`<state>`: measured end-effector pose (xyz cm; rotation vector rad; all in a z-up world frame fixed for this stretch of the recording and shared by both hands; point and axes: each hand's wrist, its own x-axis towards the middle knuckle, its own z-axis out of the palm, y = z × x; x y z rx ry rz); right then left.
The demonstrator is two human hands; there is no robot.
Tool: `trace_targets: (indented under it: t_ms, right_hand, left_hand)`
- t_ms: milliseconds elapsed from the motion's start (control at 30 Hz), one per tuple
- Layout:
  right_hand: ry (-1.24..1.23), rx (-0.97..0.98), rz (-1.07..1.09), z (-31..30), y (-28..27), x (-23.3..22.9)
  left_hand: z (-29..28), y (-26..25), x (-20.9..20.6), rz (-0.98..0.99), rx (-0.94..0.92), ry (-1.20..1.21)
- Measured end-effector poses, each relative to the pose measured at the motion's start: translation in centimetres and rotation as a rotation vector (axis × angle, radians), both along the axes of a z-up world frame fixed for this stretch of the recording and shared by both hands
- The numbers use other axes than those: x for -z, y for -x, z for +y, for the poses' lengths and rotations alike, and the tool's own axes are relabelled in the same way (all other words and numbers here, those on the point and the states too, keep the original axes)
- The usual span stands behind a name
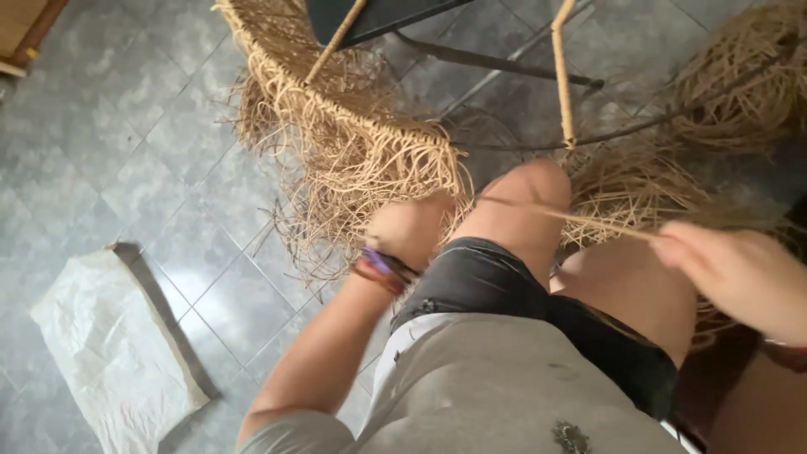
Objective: Weaving and knotting natural fiber strands onto a circular frame to create a furniture piece
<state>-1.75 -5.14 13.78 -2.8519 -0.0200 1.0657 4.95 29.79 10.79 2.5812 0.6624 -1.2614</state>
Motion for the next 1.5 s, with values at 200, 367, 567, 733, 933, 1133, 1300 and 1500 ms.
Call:
trace_targets:
  t_ms: [200, 367, 567, 733, 933, 1133, 1300, 1500]
  right_hand:
    - [0.142, -0.108, -0.157, -0.9, -1.1, 1.5]
    - [-0.253, -0.515, -0.283, 7.6, -1.5, 1.0]
    - [-0.203, -0.4, -0.184, 7.3, -2.7, 1.4]
    - [-0.11, -0.235, -0.21, 3.7, -3.1, 1.9]
    - [-0.291, -0.433, -0.269, 7.7, -2.7, 4.7]
    - [-0.313, -0.371, -0.2, 6.6, -3.2, 3.3]
    - [-0.225, -0.275, -0.214, 3.4, -3.3, 4.7]
    - [-0.34, -0.452, -0.325, 9.6, -1.9, 6.7]
  left_hand:
    - [7.0, 1.0, 0.4, -0.034, 0.503, -0.084]
    - [-0.5, 3.4, -3.0, -1.232, 0.553, 1.285]
    - [-8.1, 0.2, 9.4, -0.508, 0.662, 0.428]
    - [5.1, 1.9, 1.1, -0.012, 0.551, 0.134]
    - [-1.2, 5.1, 5.0, -0.856, 0.609, 0.655]
    - [-1.0, 5.4, 3.0, -1.041, 0.677, 0.827]
    - [2.8, 2.1, 1.6, 0.014, 0.634, 0.13]
    - [-3.7, 3.2, -3.5, -0.743, 0.4, 1.127]
